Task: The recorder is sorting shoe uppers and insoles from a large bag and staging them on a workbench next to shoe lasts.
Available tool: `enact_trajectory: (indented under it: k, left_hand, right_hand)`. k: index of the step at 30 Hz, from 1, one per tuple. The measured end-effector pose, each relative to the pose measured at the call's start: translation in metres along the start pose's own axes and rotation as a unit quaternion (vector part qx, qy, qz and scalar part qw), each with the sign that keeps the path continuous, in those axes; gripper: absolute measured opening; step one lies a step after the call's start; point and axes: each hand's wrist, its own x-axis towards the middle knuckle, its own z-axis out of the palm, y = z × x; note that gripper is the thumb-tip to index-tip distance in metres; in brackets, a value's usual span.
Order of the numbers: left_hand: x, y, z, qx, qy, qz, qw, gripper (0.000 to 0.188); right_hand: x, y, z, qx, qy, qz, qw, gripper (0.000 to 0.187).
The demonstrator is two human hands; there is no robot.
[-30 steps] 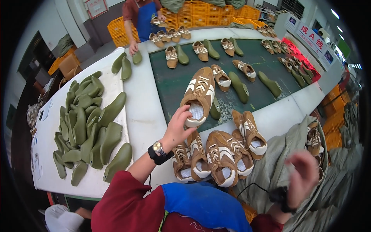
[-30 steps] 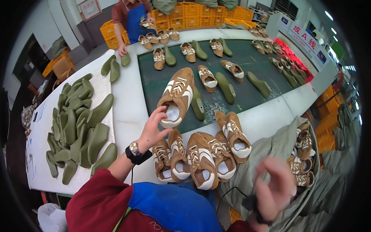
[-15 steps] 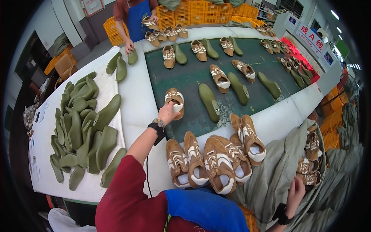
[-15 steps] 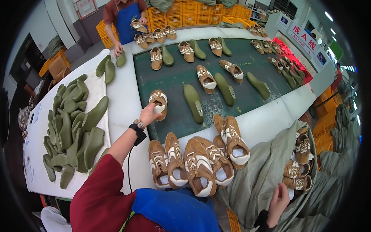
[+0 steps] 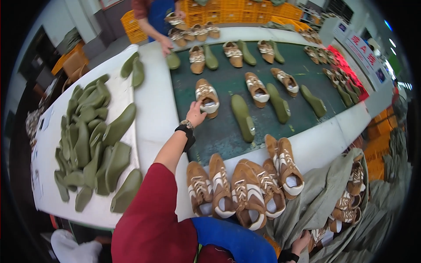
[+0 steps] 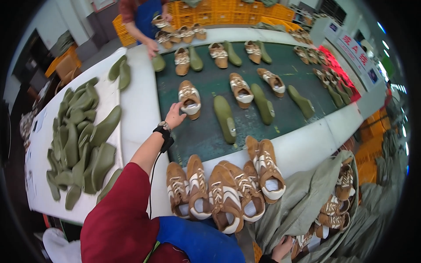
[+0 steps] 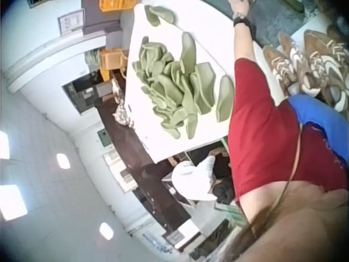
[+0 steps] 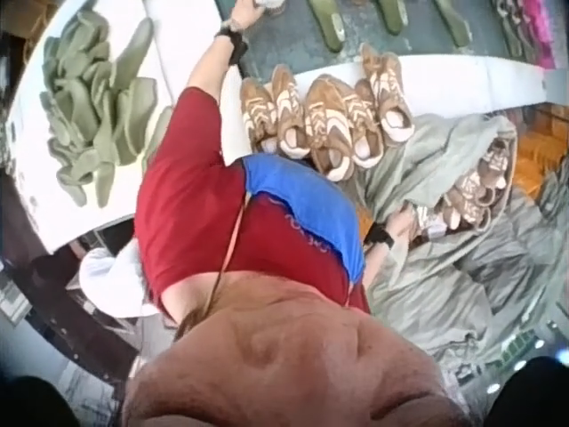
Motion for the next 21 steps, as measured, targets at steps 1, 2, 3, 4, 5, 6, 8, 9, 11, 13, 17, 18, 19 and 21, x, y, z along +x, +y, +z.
enact_trajectory:
  k: [1, 2, 3, 4, 5, 6, 8, 9, 11, 13, 17, 18, 19, 21]
  left_hand:
    - [-0.022, -0.004, -0.019, 0.005, -0.019, 0.032, 0.999, 0.053]
    - [-0.050, -0.009, -0.038, 0.011, -0.037, 0.061, 0.997, 0.049]
    - [-0.086, -0.004, -0.063, 0.001, -0.054, 0.064, 0.996, 0.047]
    - [-0.120, -0.012, -0.087, 0.018, -0.063, 0.074, 0.995, 0.050]
    - [-0.160, -0.017, -0.111, 0.109, -0.033, 0.054, 0.992, 0.053]
    - [-0.188, -0.017, -0.129, 0.193, -0.010, 0.050, 0.980, 0.057]
    - [-0.252, -0.038, -0.166, 0.297, 0.045, -0.072, 0.951, 0.070]
    - [-0.281, -0.053, -0.186, 0.340, 0.055, -0.166, 0.924, 0.078]
    - [-0.323, -0.087, -0.223, 0.356, 0.092, -0.296, 0.881, 0.084]
    - [-0.346, -0.112, -0.251, 0.365, 0.076, -0.380, 0.846, 0.085]
    - [-0.331, -0.136, -0.291, 0.231, 0.025, -0.515, 0.825, 0.083]
    - [-0.328, -0.141, -0.296, 0.230, 0.024, -0.511, 0.828, 0.083]
    - [-0.325, -0.146, -0.301, 0.241, -0.036, -0.497, 0.833, 0.082]
    - [-0.326, -0.162, -0.299, 0.252, -0.065, -0.481, 0.838, 0.078]
  right_hand:
    - [0.001, 0.003, 0.008, 0.071, 0.009, 0.068, 0.995, 0.026]
    - [0.002, 0.006, 0.014, 0.139, 0.014, 0.134, 0.981, 0.028]
    - [0.001, 0.002, 0.010, 0.123, -0.021, 0.149, 0.981, 0.031]
    - [0.000, 0.001, 0.009, 0.126, -0.037, 0.125, 0.983, 0.031]
    - [-0.001, -0.001, 0.009, 0.090, -0.053, 0.126, 0.986, 0.031]
    - [-0.008, 0.000, 0.009, 0.053, -0.058, 0.142, 0.987, 0.032]
    - [-0.008, 0.011, 0.012, 0.050, -0.084, 0.109, 0.989, 0.035]
    - [-0.007, 0.010, 0.011, 0.055, -0.089, 0.118, 0.987, 0.036]
    - [-0.007, 0.022, 0.017, 0.075, -0.096, 0.095, 0.988, 0.039]
    - [-0.008, 0.011, 0.009, 0.053, -0.115, 0.097, 0.987, 0.039]
    - [-0.020, 0.011, 0.013, 0.030, -0.126, 0.135, 0.982, 0.040]
    - [-0.023, 0.008, 0.010, 0.022, -0.127, 0.151, 0.980, 0.040]
    - [-0.025, 0.001, 0.007, 0.014, -0.131, 0.157, 0.979, 0.041]
    - [-0.024, -0.005, 0.004, 0.025, -0.116, 0.140, 0.983, 0.039]
